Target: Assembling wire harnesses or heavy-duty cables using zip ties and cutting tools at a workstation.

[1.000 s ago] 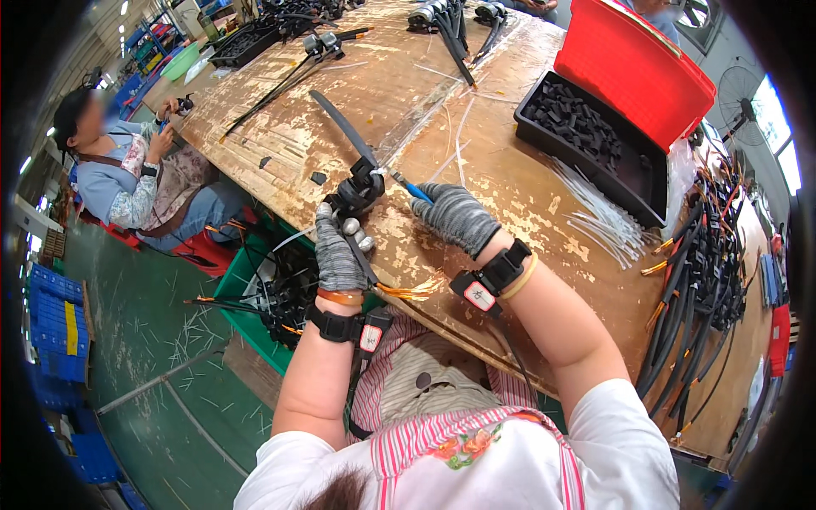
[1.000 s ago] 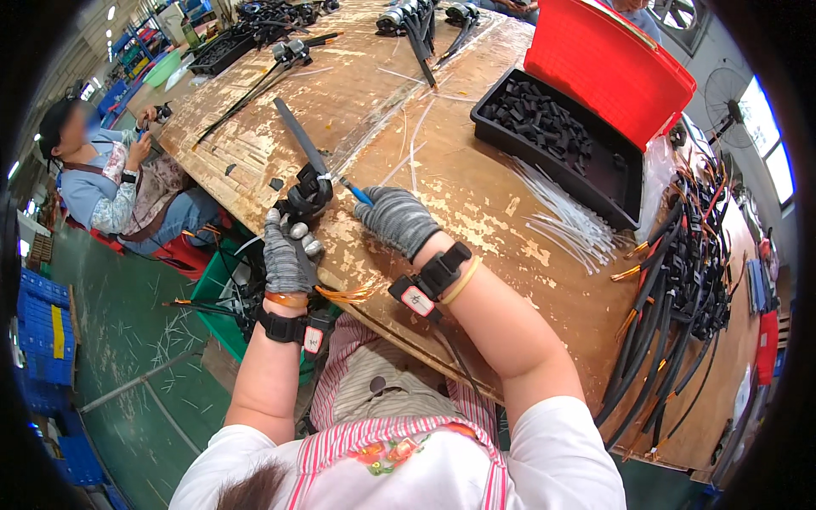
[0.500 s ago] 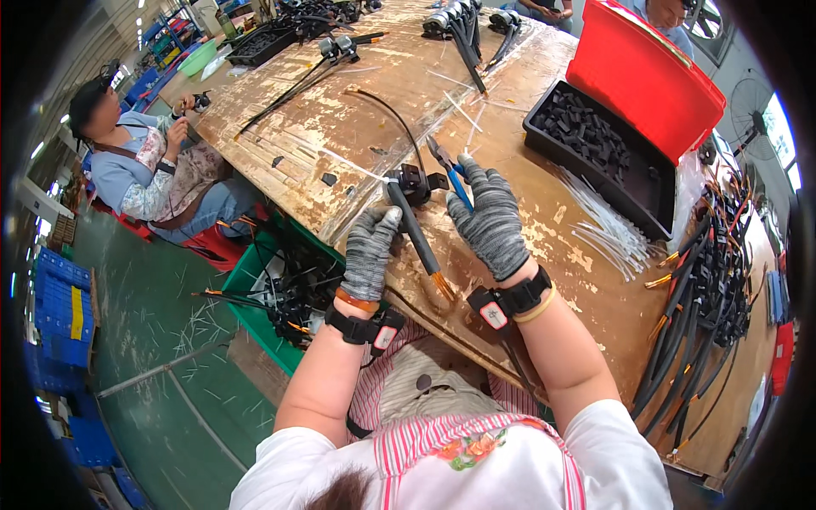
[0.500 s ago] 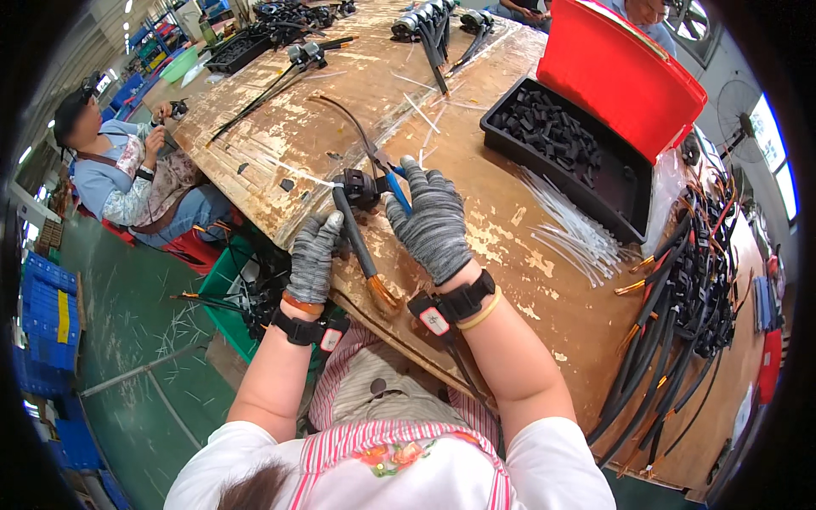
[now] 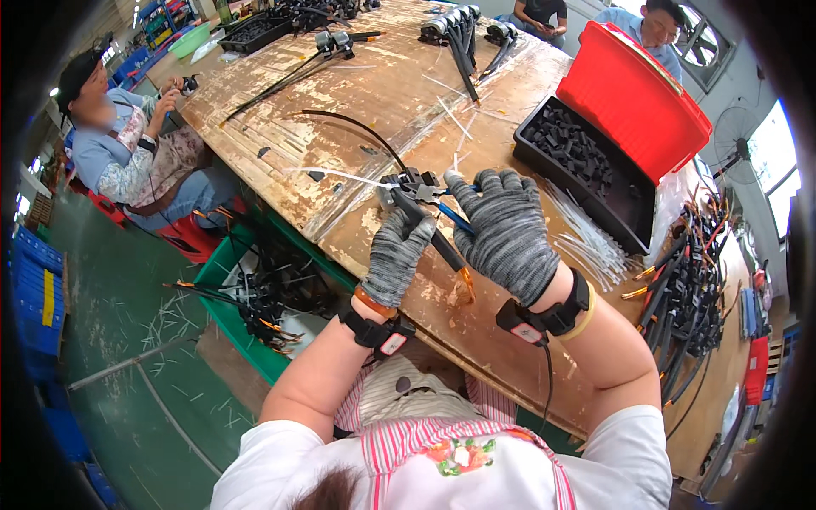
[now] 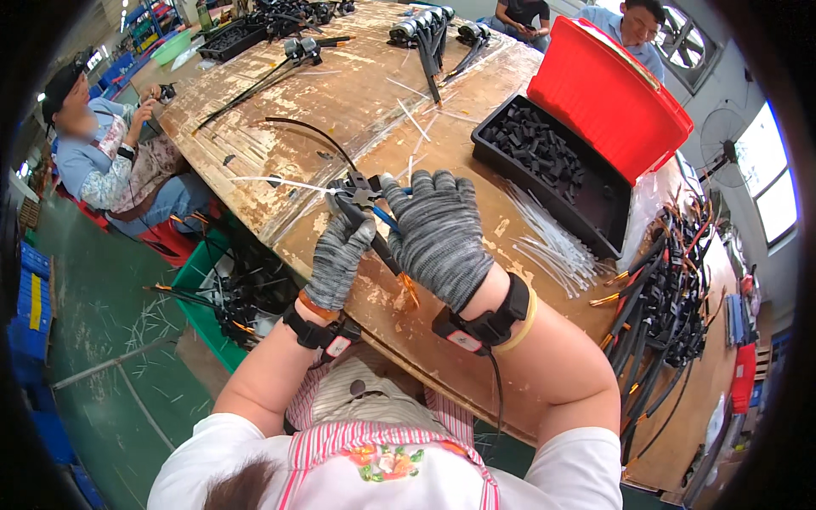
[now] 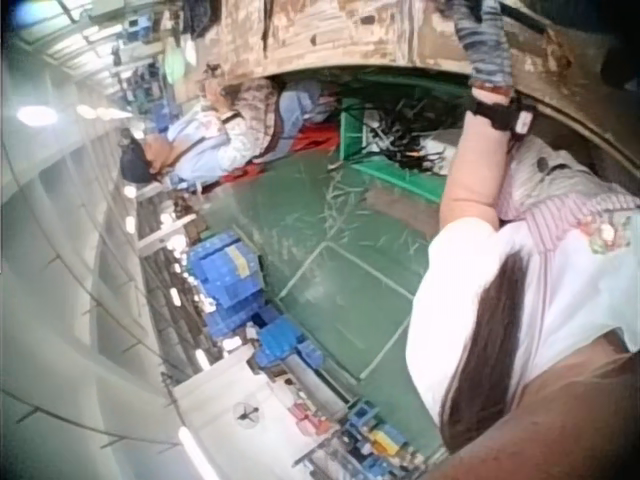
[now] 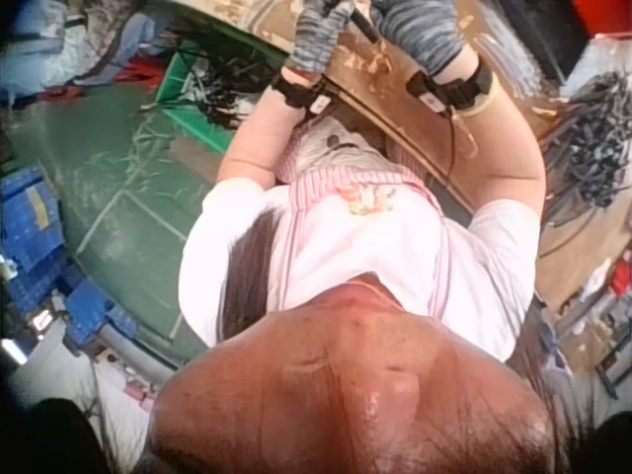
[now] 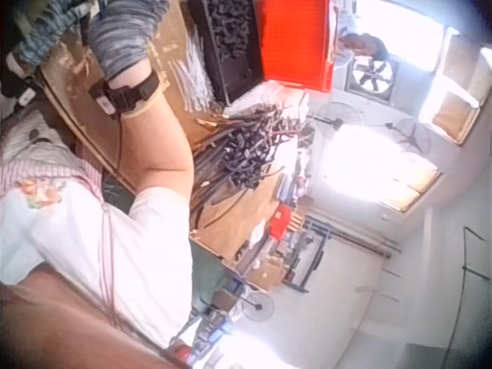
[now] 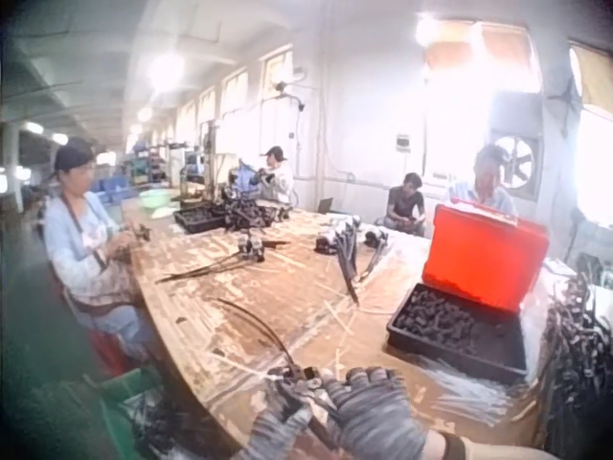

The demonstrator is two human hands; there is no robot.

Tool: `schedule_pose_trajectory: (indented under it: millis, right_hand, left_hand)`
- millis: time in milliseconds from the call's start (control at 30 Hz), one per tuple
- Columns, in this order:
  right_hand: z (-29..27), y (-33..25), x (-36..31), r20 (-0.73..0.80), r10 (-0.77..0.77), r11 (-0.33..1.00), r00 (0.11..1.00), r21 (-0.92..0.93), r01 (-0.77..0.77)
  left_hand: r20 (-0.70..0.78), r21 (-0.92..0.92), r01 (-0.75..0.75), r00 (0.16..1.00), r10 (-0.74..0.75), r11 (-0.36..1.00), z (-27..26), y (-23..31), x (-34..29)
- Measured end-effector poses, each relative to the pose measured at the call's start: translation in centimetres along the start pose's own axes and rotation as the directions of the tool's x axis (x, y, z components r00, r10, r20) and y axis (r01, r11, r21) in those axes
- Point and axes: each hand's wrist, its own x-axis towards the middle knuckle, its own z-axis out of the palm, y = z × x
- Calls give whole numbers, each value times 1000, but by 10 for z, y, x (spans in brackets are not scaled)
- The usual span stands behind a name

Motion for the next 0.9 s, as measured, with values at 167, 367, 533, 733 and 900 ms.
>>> schedule_pose_trajectory:
  millis: [167,367,533,733,900]
  right_hand:
    - [-4,-12,19,122,-37,981,992,-183,59]
    - [-2,-29,40,235,-67,966,970,-228,122]
    - [-10,-41,49,323,-51,939,945,-307,155]
    - [-20,-42,45,234,-105,887,967,-418,198]
    - [-16,-54,58,308,-68,879,949,-432,203]
  left_hand:
    - [7,115,-77,997,77,990,10,-2,0]
    - [5,170,-84,996,85,982,12,-2,-1]
    - [-3,-328,-34,999,35,944,14,-20,9]
    - [91,-625,51,996,7,779,12,-20,8]
    - [181,-909,208,978,-108,361,10,-50,17]
